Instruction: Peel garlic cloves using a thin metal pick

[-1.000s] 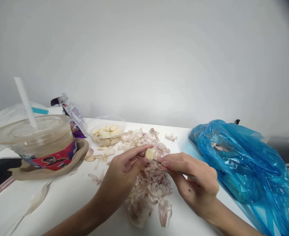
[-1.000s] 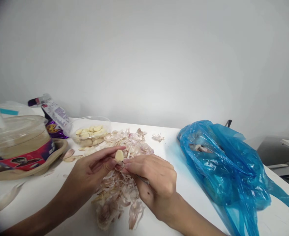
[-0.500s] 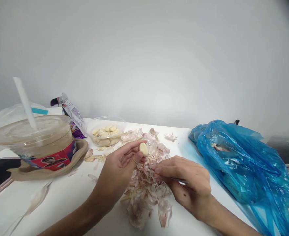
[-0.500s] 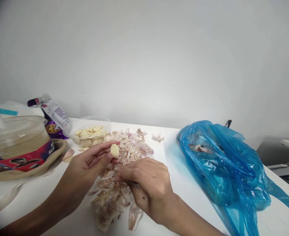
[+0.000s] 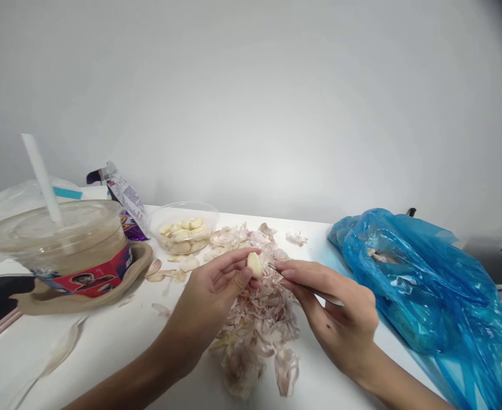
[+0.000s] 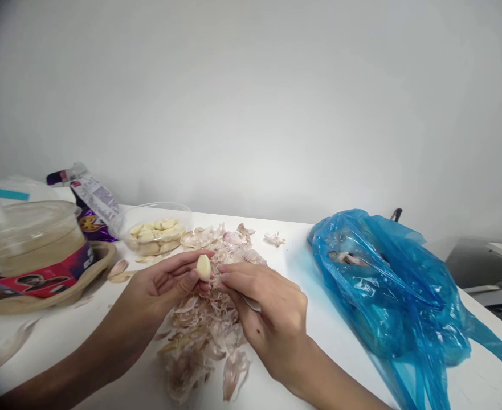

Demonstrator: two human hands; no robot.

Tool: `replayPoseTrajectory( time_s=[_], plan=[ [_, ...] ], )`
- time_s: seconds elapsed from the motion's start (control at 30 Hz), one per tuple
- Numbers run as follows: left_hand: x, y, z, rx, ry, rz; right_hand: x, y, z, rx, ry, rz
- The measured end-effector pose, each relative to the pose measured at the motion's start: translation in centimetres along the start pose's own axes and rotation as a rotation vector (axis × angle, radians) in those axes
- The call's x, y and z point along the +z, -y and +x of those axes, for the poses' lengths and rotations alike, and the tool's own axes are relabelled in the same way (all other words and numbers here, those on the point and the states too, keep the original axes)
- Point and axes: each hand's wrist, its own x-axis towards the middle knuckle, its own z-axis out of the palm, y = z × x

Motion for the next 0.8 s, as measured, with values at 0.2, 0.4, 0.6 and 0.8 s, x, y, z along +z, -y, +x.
replayPoseTrajectory(
  time_s=[0.2,0.4,0.6,0.8],
  plan=[
    [0.0,0.03,0.03,0.004,0.025,-0.027,0.02,0.11,0.02,0.017,-0.01,0.005],
    [0.03,-0.01,-0.02,0.009,0.041,-0.028,-0.08,0.22,0.04,0.019,0.015,0.012],
    [-0.03,0.17,0.0,0.019,0.068,0.0,-0.08,0.28,0.19,0.043,0.009,0.019],
    [0.12,-0.49,-0.24,-0.024,0.09,0.009,-0.04,0.17,0.1,0.016,0.014,0.041]
  ],
)
